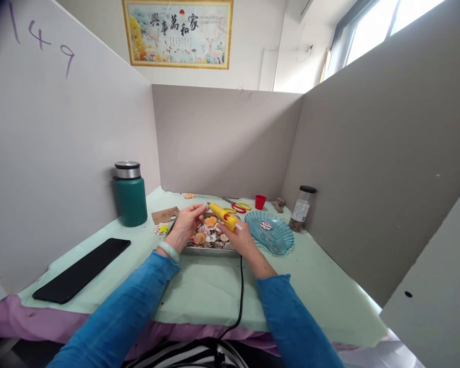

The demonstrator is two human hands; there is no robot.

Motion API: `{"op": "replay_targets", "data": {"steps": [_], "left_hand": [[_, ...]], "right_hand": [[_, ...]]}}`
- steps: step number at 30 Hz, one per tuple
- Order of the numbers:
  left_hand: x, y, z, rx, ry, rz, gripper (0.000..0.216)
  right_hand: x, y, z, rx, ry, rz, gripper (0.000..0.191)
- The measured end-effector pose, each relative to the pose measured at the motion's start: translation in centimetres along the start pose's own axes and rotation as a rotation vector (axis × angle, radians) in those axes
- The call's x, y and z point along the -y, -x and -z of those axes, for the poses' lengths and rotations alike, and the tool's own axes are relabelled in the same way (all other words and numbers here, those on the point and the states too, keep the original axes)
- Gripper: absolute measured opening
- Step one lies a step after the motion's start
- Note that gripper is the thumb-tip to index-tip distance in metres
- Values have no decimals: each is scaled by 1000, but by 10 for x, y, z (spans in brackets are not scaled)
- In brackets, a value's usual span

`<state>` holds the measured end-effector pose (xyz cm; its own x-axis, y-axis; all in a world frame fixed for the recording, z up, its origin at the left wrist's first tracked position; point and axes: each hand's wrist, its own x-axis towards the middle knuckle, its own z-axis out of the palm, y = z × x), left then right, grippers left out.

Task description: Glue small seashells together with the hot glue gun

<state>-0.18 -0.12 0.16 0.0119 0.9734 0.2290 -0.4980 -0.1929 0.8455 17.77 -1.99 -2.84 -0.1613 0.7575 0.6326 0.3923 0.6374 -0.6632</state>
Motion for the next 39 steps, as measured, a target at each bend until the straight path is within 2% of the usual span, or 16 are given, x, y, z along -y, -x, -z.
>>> {"op": "replay_targets", "data": {"steps": [3,7,12,16,20,24,26,35,39], "left_hand": [[1,0,0,4,3,-7,34],[1,0,0,4,-31,-22,33],[2,-1,1,-13,-32,-45,36],[3,-2,1,-25,-42,-53,37],[3,-2,1,-32,-46,-50,36],[3,-1,0,-32,-71,-63,36],[4,-2,1,-36,-69,-69,35],[4,-2,1,-42,-58,-44,35],[2,-1,0,-25,-34,-34,35]], "right_hand": [[1,0,1,24,7,8,42],[2,0,1,-28,5,1,42],[2,0,1,8,13,48,41],[0,0,0,-34,13,2,41],[-2,0,0,3,13,5,41],[-3,0,-1,-45,2,-12,41],[-4,-1,-1,-27,3,-10,42],[-5,0,0,1,-8,9,43],[-5,0,-1,-39,-12,23,42]]}}
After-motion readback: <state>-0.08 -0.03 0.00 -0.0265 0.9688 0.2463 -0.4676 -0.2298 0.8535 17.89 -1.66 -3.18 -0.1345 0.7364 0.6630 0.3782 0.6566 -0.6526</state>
